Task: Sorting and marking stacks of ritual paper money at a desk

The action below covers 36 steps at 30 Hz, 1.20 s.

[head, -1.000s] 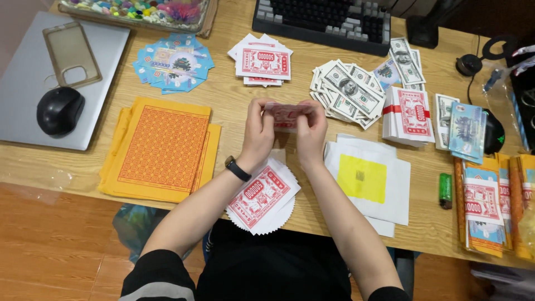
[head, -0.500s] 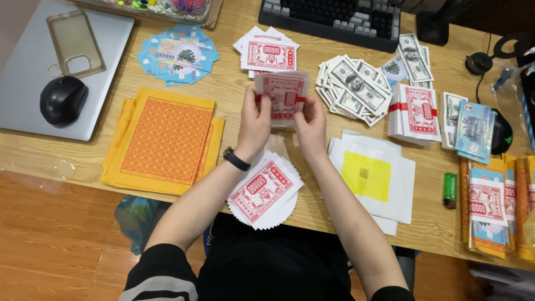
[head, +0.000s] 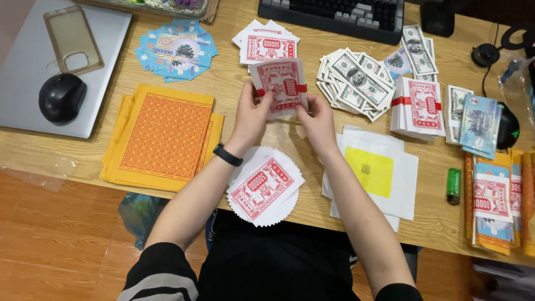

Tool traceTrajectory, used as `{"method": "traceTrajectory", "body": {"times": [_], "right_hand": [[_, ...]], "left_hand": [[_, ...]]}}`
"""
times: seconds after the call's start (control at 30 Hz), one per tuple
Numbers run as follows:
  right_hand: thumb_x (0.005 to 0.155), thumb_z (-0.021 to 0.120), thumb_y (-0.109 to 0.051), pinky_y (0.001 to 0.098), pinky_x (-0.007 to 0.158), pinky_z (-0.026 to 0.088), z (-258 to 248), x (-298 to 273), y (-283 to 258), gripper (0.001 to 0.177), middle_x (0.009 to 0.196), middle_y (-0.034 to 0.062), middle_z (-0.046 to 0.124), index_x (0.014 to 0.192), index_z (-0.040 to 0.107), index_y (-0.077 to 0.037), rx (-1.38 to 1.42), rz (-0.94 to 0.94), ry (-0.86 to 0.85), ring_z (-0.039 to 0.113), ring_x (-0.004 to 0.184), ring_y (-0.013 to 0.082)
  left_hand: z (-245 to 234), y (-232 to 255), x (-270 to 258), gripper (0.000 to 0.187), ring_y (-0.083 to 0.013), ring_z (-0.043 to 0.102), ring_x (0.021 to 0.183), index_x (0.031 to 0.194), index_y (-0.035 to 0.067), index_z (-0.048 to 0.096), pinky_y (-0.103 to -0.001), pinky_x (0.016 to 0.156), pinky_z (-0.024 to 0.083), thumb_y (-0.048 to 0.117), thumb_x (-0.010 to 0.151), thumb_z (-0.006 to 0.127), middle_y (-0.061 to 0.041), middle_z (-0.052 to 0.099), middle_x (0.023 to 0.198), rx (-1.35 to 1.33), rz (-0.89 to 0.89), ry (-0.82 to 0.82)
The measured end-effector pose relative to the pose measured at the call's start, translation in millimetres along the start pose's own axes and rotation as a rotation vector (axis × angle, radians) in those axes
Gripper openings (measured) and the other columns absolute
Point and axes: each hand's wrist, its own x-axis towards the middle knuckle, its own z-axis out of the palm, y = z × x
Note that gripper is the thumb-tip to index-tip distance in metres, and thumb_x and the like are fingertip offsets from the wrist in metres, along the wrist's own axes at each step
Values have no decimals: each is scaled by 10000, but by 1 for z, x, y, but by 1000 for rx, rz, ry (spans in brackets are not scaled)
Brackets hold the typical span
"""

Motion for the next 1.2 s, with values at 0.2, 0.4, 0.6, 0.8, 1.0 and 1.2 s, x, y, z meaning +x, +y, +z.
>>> {"method": "traceTrajectory", "body": {"times": [0.2, 0.4, 0.6, 0.8, 1.0, 1.2], "right_hand": [[812, 712, -31, 236, 726, 528, -52, 3, -39, 207, 937, 36, 710, 1000, 674, -109, -353, -67, -102, 666, 910, 121], [902, 652, -6, 346, 802, 533, -79, -7, -96, 313, 958, 116, 645, 1203, 596, -69, -339, -98, -64, 647, 898, 216], [963, 543, -40, 256, 861, 504, -98, -30, -119, 220, 1052, 76, 605, 1182, 562, -48, -306, -8, -28, 586, 971, 145], [949, 548, -46, 239, 850, 490, -98, -43, -121, 212, 1034, 85, 623, 1161, 568, -45, -247, 90, -35, 621, 923, 142], [951, 548, -48, 244, 854, 486, -101, -47, -122, 217, 1078, 77, 616, 1167, 565, -46, -236, 70, -59, 634, 936, 163], [951, 532, -58, 251, 827, 483, -94, -54, -128, 189, 1103, 69, 604, 1131, 584, -41, -250, 77, -79, 635, 911, 166]], "left_hand": [[-15, 46, 15, 414, -240, 661, 875, 1210, 177, 608, -363, 783, 549, 63, 828, 718, -82, 640, 964, 394, 256, -142], [-21, 8, 53, 108, -129, 684, 696, 922, 184, 753, -292, 656, 559, 180, 815, 758, -12, 697, 730, 327, 133, -139], [-43, -25, 127, 75, -176, 683, 604, 861, -20, 700, -307, 495, 611, -11, 788, 687, -112, 719, 762, -219, -443, 349], [-28, -24, 146, 111, -142, 704, 627, 849, -9, 724, -263, 484, 648, 24, 789, 637, -58, 728, 798, 80, -468, 315], [-35, -43, 155, 122, -157, 686, 420, 834, 62, 723, -292, 315, 534, 120, 784, 627, -11, 699, 687, 402, -435, 268], [-33, 7, 111, 434, -248, 575, 972, 1250, 25, 525, -322, 771, 568, 201, 895, 700, -143, 489, 1147, 1065, -21, 225]]}}
